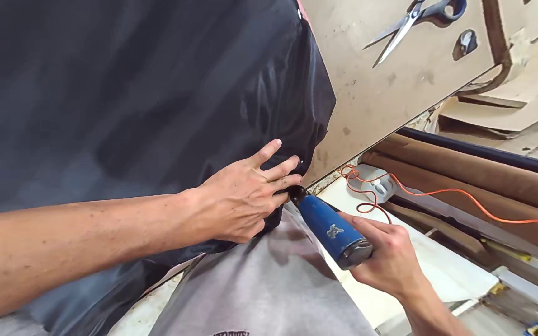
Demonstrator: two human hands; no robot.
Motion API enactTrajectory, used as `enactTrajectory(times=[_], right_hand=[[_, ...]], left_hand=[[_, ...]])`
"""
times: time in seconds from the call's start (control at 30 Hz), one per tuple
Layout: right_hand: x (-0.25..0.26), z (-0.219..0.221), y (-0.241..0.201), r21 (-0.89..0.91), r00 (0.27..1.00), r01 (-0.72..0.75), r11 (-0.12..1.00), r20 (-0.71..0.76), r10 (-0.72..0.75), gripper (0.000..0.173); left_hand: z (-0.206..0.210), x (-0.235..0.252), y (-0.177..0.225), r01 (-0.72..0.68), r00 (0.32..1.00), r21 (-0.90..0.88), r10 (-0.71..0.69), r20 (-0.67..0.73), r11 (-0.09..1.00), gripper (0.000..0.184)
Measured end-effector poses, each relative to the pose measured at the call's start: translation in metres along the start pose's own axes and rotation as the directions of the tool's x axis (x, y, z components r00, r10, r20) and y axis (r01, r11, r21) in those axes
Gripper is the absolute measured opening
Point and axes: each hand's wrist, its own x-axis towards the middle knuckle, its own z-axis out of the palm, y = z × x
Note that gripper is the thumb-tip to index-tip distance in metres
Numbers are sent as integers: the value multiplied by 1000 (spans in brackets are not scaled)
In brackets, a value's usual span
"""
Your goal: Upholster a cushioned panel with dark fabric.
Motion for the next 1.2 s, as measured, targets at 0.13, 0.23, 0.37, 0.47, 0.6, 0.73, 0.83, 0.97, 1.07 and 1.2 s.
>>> enactTrajectory(times=[0.13,0.23,0.37,0.47,0.6,0.73,0.83,0.97,1.07,1.2], right_hand=[[6,-4,0,-40,999,-1,999,38,3,42],[-1,-19,5,-72,999,-39,997,13,40,40],[20,-66,37,-284,965,-247,926,-164,207,53],[83,-81,75,-309,942,-326,893,-180,282,68],[154,-75,126,-331,954,-297,895,-126,270,68],[168,-71,94,-418,988,122,900,-40,-152,41],[165,-45,36,-47,811,576,816,163,-563,30],[187,-9,-15,216,422,780,587,512,-748,32],[188,4,-41,94,367,811,578,688,-627,33],[151,21,-39,-116,526,830,545,487,-697,37]], left_hand=[[1,0,1,13,1000,-8,-13,1,1000,55],[2,0,1,21,1000,-1,-21,6,1000,61],[0,-2,5,40,997,5,-39,-71,999,53],[2,-16,23,176,912,-115,-206,-354,978,43],[30,-38,97,548,431,-367,-630,-646,752,28],[100,-3,163,735,68,-450,-716,-695,507,33],[111,31,170,810,-146,-516,-758,-635,277,56],[105,33,157,804,-183,-558,-807,-561,205,38],[90,18,154,819,-96,-491,-774,-626,296,18],[88,15,147,900,32,-176,-462,-886,399,16]])
